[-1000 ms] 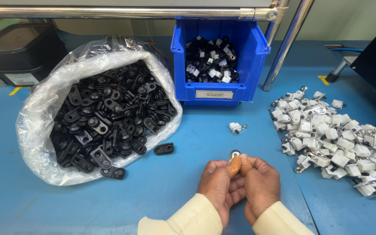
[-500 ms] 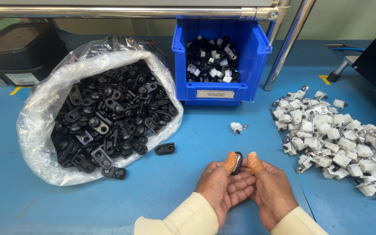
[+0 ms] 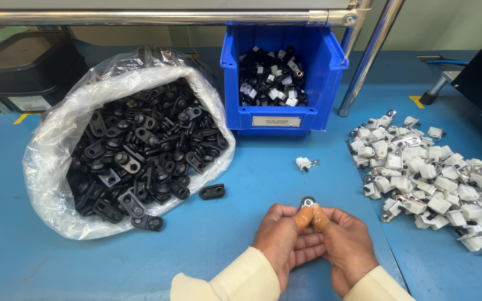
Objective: The person repeatedly picks a black plastic housing and a white electrical component, aligns them, and presses them together by hand. The assembled units are placed into a blue bin on the workbench. The person continues this cycle throughout the clip.
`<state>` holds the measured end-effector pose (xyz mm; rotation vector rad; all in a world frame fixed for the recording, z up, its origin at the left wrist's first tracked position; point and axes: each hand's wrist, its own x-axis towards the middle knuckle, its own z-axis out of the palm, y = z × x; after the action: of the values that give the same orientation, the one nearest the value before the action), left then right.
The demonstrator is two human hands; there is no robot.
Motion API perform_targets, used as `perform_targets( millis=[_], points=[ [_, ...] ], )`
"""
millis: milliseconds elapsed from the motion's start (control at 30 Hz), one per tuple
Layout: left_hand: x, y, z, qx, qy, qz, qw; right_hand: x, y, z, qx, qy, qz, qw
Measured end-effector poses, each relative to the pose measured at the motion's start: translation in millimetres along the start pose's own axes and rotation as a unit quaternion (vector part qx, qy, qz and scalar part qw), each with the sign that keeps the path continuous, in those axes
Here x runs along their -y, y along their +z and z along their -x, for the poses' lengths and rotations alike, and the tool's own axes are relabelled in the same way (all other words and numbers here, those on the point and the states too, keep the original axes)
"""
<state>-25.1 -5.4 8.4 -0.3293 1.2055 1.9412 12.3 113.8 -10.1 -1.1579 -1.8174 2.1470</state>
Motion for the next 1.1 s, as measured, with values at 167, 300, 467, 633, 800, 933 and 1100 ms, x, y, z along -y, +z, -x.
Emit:
perform_targets(
  millis=[167,300,467,633,800,933,1100],
  points=[
    [-3.8,1.8,4.8,-0.028,0.038,-0.063,0.997,1.0,-3.9,-2.0,0.001,0.014,0.011,1.000],
    [-10.5,-0.2,5.9,-0.034,0.028,-0.104,0.994,1.8,-7.0,-4.4,0.007,0.000,-0.021,1.000],
    [-8.6,-1.4,9.1,-0.045,0.086,-0.223,0.970,2.3,-12.4,-16.6,0.040,-0.053,-0.017,0.998],
    [-9.9,-4.6,8.1,-0.056,0.162,-0.336,0.926,-2.8,-12.2,-18.7,0.018,-0.036,-0.018,0.999],
    [-13.3,-15.4,12.8,-0.005,0.209,-0.368,0.906,4.7,-16.5,-18.7,0.073,-0.047,-0.003,0.996],
    [-15.5,-17.9,17.3,-0.022,0.215,-0.372,0.903,6.5,-10.3,-22.0,0.049,-0.028,0.016,0.998],
    [-24.0,-24.0,18.0,-0.057,0.237,-0.431,0.869,7.2,-3.0,-18.7,0.047,-0.008,0.003,0.999]
  ],
)
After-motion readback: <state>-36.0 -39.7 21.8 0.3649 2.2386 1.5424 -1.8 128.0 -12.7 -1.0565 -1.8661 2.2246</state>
